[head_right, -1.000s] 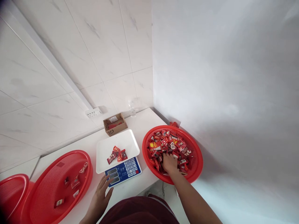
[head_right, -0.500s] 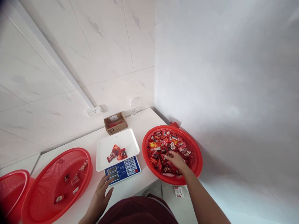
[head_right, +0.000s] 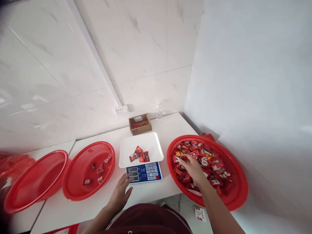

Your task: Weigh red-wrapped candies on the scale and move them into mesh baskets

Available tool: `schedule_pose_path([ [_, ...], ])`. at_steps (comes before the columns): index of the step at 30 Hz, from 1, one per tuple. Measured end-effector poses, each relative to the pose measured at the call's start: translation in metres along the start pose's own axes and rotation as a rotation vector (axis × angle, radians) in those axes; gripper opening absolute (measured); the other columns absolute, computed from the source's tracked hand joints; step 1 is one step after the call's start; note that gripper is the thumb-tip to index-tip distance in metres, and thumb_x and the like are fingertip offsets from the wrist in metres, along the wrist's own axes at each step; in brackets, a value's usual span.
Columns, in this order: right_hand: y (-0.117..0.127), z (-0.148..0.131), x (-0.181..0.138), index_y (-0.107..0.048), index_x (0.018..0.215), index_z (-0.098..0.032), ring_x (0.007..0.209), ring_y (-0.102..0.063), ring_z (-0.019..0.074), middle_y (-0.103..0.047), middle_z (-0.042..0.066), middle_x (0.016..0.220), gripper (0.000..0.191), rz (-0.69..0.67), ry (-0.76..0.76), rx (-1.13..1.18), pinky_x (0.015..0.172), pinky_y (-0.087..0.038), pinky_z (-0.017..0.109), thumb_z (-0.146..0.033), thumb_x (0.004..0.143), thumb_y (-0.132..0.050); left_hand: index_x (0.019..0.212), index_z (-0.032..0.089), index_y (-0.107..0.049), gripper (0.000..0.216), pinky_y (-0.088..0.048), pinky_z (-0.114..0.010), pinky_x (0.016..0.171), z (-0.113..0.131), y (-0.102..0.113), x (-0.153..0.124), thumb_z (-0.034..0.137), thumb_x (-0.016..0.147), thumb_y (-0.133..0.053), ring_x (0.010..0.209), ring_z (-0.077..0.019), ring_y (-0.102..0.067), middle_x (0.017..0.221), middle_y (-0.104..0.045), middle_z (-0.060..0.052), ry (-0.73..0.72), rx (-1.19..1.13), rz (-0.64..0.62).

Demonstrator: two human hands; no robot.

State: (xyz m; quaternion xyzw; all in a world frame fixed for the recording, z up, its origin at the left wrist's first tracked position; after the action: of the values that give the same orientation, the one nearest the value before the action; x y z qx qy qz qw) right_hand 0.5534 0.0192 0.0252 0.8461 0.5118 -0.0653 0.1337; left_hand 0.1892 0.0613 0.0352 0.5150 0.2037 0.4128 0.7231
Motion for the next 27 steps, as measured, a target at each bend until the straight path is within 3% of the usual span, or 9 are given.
schedule_pose_path([
  [6,-0.130,-0.032,0.008,-0.060,0.082,-0.019,0.070,-0.063,0.0177,-0.068,0.002,0.077,0.023,-0.279,0.066,-0.111,0.066,-0.049,0.029,-0.039,0.070,-0.061,0.115,0.024,-0.060,0.034,-0.044,-0.052,0.101,-0.018,0.012,-0.020,0.018,0.083,-0.049,0.129,-0.0293,-0.044,0.131,-0.056,-0.010,0.062,0.025,0.016],
  [10,-0.193,-0.048,0.011,-0.061,0.088,-0.020,0.075,-0.063,0.0179,-0.068,0.002,0.084,0.020,-0.377,0.170,-0.353,0.071,-0.048,0.030,-0.034,0.074,-0.056,0.115,0.024,-0.060,0.033,-0.044,-0.051,0.101,-0.036,0.024,-0.034,0.019,0.085,-0.047,0.128,-0.0289,-0.045,0.130,-0.057,-0.010,0.100,0.031,0.036],
  [14,-0.214,-0.058,0.010,-0.060,0.113,-0.019,0.113,-0.053,0.0255,-0.057,0.012,0.125,0.037,-0.215,0.344,-0.737,0.091,-0.042,0.037,-0.023,0.077,-0.054,0.113,0.025,-0.061,0.032,-0.045,-0.050,0.100,-0.057,0.036,-0.048,0.020,0.085,-0.047,0.127,-0.0279,-0.046,0.130,-0.057,-0.009,0.154,0.028,0.076],
  [17,-0.222,-0.054,0.006,-0.048,0.132,-0.023,0.133,-0.032,0.0321,-0.035,0.014,0.146,0.049,-0.074,0.418,-0.944,0.099,-0.036,0.049,-0.033,0.084,-0.049,0.113,0.024,-0.061,0.032,-0.046,-0.049,0.099,-0.070,0.043,-0.060,0.020,0.085,-0.047,0.126,-0.0280,-0.047,0.130,-0.057,-0.010,0.192,0.021,0.092],
  [22,-0.250,-0.032,0.006,-0.034,0.142,-0.029,0.141,-0.012,0.0363,-0.019,0.013,0.154,0.062,-0.067,0.314,-1.051,0.103,-0.021,0.062,-0.056,0.086,-0.037,0.113,0.024,-0.061,0.032,-0.047,-0.049,0.098,-0.087,0.058,-0.077,0.020,0.084,-0.047,0.124,-0.0272,-0.050,0.128,-0.058,-0.010,0.209,0.010,0.093],
  [27,-0.275,-0.027,0.019,-0.036,0.140,-0.035,0.141,-0.008,0.0354,-0.017,0.007,0.155,0.063,-0.124,0.338,-1.139,0.105,-0.015,0.064,-0.064,0.084,-0.033,0.113,0.024,-0.061,0.031,-0.047,-0.049,0.098,-0.106,0.076,-0.090,0.022,0.085,-0.047,0.124,-0.0269,-0.049,0.126,-0.059,-0.010,0.215,0.030,0.120],
])
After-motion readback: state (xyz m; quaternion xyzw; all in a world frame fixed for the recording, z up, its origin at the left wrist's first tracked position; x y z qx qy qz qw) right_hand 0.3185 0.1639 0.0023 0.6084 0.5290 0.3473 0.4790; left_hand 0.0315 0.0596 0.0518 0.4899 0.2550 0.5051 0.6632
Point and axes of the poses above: each hand's wrist, its own x-axis towards the middle knuckle, its own y-axis out of the back of the hand, z = x × y, the point moved 8 cm from there along x, towards the middle knuckle
